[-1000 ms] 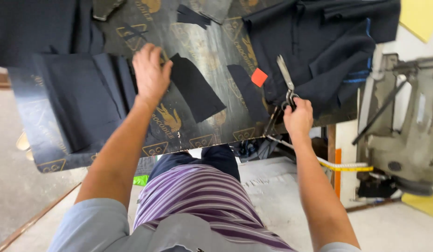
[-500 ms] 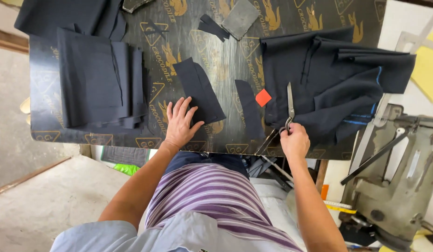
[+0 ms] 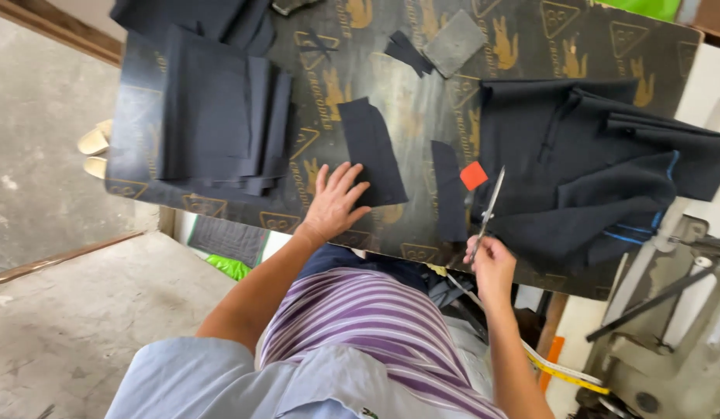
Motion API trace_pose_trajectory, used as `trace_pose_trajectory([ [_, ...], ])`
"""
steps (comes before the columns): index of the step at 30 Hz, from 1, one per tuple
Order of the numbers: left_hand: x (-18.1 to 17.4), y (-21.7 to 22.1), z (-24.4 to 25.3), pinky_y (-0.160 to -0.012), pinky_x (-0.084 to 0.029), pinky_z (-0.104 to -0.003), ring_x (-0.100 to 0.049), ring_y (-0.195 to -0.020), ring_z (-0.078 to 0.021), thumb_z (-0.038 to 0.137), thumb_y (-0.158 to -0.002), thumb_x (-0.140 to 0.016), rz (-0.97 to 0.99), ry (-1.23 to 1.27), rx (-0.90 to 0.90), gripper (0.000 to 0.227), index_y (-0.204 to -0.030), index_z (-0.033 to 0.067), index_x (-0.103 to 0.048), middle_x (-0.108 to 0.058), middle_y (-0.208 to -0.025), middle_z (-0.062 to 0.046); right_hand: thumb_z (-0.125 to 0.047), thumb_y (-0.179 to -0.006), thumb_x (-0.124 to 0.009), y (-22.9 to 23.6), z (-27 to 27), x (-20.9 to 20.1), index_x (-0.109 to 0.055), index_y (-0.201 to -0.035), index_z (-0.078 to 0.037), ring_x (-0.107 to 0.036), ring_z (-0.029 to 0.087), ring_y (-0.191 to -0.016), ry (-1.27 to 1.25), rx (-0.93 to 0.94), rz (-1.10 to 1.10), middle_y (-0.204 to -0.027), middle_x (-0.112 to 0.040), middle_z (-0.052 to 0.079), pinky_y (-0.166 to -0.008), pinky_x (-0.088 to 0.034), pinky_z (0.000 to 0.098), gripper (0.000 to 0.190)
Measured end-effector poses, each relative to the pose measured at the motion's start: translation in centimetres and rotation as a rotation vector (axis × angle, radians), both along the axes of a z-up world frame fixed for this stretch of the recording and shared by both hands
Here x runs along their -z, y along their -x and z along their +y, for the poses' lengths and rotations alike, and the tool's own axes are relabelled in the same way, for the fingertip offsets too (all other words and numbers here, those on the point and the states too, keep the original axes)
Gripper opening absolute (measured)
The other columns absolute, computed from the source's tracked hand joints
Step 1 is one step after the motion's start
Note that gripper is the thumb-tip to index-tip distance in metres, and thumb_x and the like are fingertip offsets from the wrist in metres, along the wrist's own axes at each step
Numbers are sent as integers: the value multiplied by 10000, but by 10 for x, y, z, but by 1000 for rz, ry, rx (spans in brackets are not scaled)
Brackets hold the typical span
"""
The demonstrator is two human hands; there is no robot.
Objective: The person marks a large piece of dark fabric with a red chalk-like tool, then uses shears to cut the fabric into several smaller pieces. The person folds and aligns the fabric pieces on the table while cutting them to size.
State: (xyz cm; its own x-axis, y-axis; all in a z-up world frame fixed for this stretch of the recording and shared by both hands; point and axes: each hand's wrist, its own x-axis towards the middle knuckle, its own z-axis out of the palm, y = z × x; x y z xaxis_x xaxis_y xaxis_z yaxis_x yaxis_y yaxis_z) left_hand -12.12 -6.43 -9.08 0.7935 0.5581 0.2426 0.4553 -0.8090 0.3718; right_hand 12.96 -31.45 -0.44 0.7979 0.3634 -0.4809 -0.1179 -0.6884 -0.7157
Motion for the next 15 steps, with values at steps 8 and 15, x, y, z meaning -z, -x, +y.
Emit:
trace_pose_trajectory([
  [8, 14, 27, 13, -1191, -190, -679, -388, -1470, -338, 558, -831, -751, -26, -21, 82, 591, -1315, 242, -625, -444, -1572, -77, -240, -929, -751, 131, 3, -4, -775, -938, -16, -653, 197, -640, -1, -178, 217, -669, -719, 162, -602, -461, 274, 225],
  [15, -26, 43, 37, -1182, -261, -648, -402, -1456, -353, 503, -948, -688, 61, -9, 158, 546, -1359, 150, -621, -416, -1581, -158, -140, -982, -656, 189, 31, -60, -750, -834, -42, -538, 115, -707, 54, -147, 359, -743, -661, 15, -681, -461, 294, 200],
])
